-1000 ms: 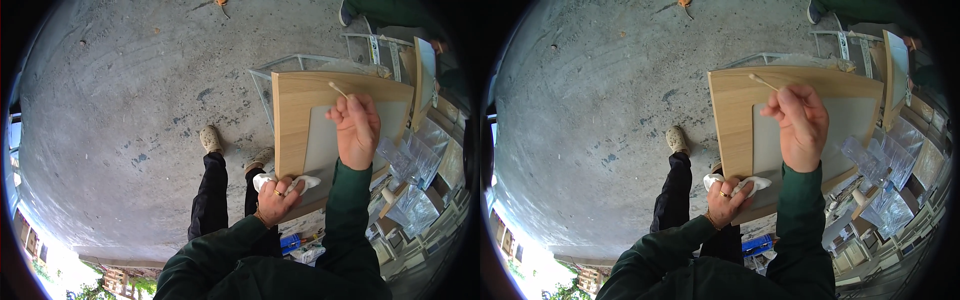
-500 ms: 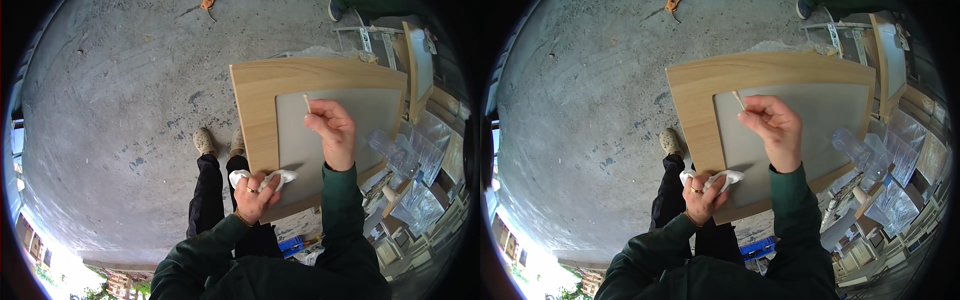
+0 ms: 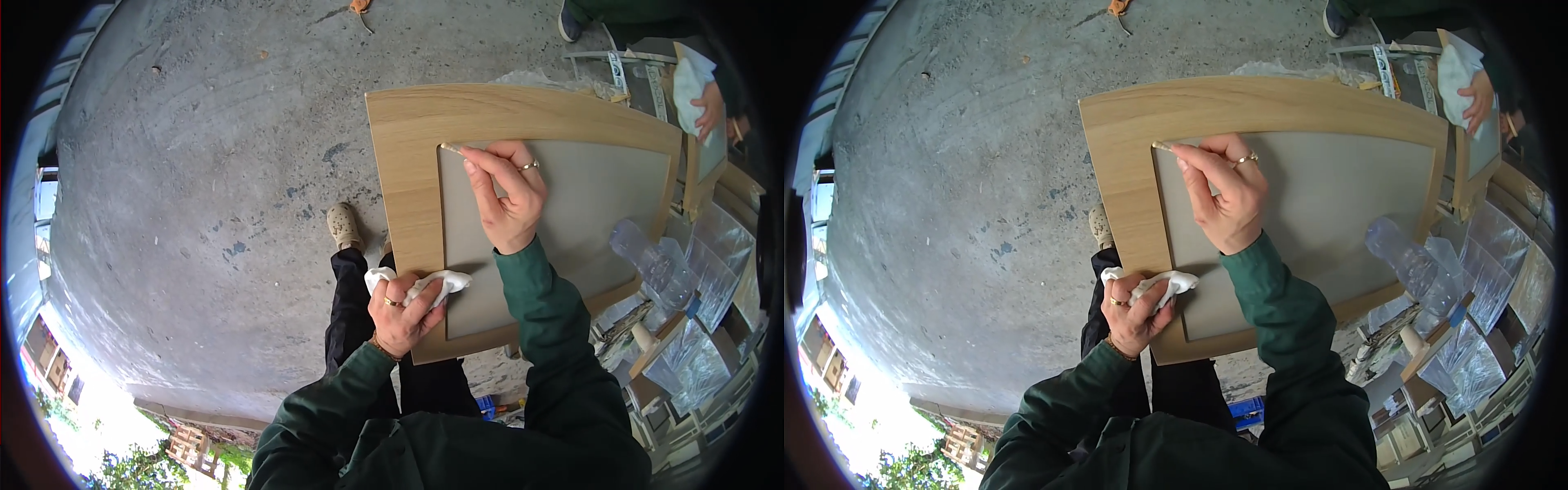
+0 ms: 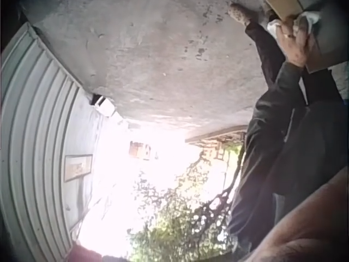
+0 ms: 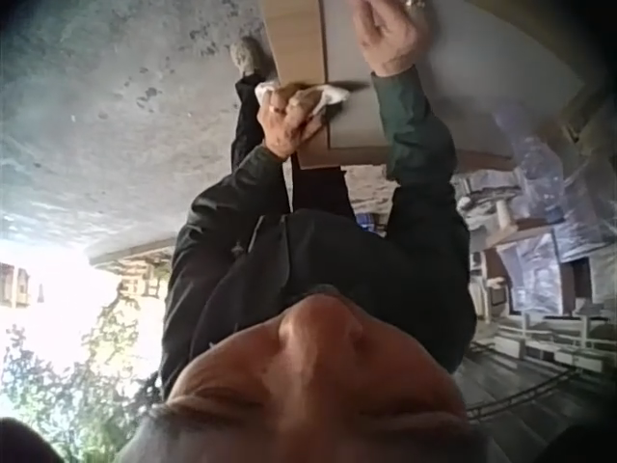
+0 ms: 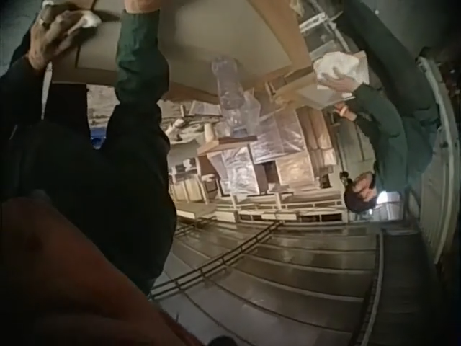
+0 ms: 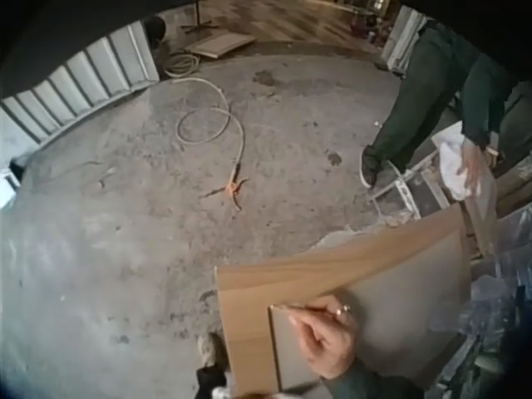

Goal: Cleaning and finishing wooden cabinet frames using a scraper, cloth, and a fine applicator tool.

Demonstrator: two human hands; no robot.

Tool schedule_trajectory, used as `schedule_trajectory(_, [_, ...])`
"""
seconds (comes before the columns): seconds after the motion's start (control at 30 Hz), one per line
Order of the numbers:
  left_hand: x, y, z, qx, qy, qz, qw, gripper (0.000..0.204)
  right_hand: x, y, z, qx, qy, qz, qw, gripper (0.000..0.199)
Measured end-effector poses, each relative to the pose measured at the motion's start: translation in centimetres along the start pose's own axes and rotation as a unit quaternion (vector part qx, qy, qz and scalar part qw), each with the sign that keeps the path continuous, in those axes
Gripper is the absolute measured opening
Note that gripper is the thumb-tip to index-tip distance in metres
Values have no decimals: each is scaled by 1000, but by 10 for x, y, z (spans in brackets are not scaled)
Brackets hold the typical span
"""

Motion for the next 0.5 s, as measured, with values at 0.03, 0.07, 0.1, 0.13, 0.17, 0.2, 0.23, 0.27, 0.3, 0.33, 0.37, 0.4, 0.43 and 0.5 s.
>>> schedule_trajectory(0.03, [0,0,0,0,2,-2,1000,38,-1,-1,1,1,3,1,1000,21])
schedule_trajectory(0.07, [1,0,0,-1,3,2,1000,38,-2,-2,1,-8,10,1,1000,19])
schedule_trajectory(0.1, [0,0,0,-3,3,5,1000,39,-3,-2,1,-17,17,1,1000,18])
schedule_trajectory(0.13, [0,0,1,-3,4,4,1000,39,-4,-3,2,-16,18,2,1000,18])
schedule_trajectory(0.17, [0,-1,0,-4,4,1,1000,39,-3,-4,3,-16,12,-5,1000,18])
schedule_trajectory(0.2, [0,-1,0,-5,5,-1,1000,38,-4,-4,4,-17,5,-11,1000,18])
schedule_trajectory(0.23, [0,-1,0,-5,6,-2,1000,38,-5,-5,5,-17,7,-11,1000,18])
schedule_trajectory(0.27, [0,-1,0,-6,8,-3,1000,39,-6,-5,6,-21,1,-26,999,21])
schedule_trajectory(0.3, [-1,-1,0,-7,9,-3,1000,39,-6,-5,6,-26,-5,-41,999,23])
schedule_trajectory(0.33, [-1,-1,1,-7,10,-3,1000,39,-5,-6,6,-26,-4,-41,999,23])
schedule_trajectory(0.37, [-1,-1,1,-6,11,-4,1000,39,-6,-7,7,-25,0,-23,999,22])
schedule_trajectory(0.4, [-1,-1,0,-5,11,-5,1000,38,-6,-7,7,-24,5,-6,1000,20])
schedule_trajectory(0.43, [-1,-1,0,-4,12,-5,1000,38,-7,-7,8,-24,6,-5,1000,20])
schedule_trajectory(0.5, [-1,-1,0,-4,13,-5,1000,38,-7,-7,8,-20,-7,-18,1000,21])
Point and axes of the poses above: each hand's wrist, its own y-axis towards the middle knuckle, its own z-axis out of the palm, x = y × z, the point moved 4 cm from there along y, towards the middle knuckle, and after that the axes turned 1 degree about -y, right-handed, at the moved point
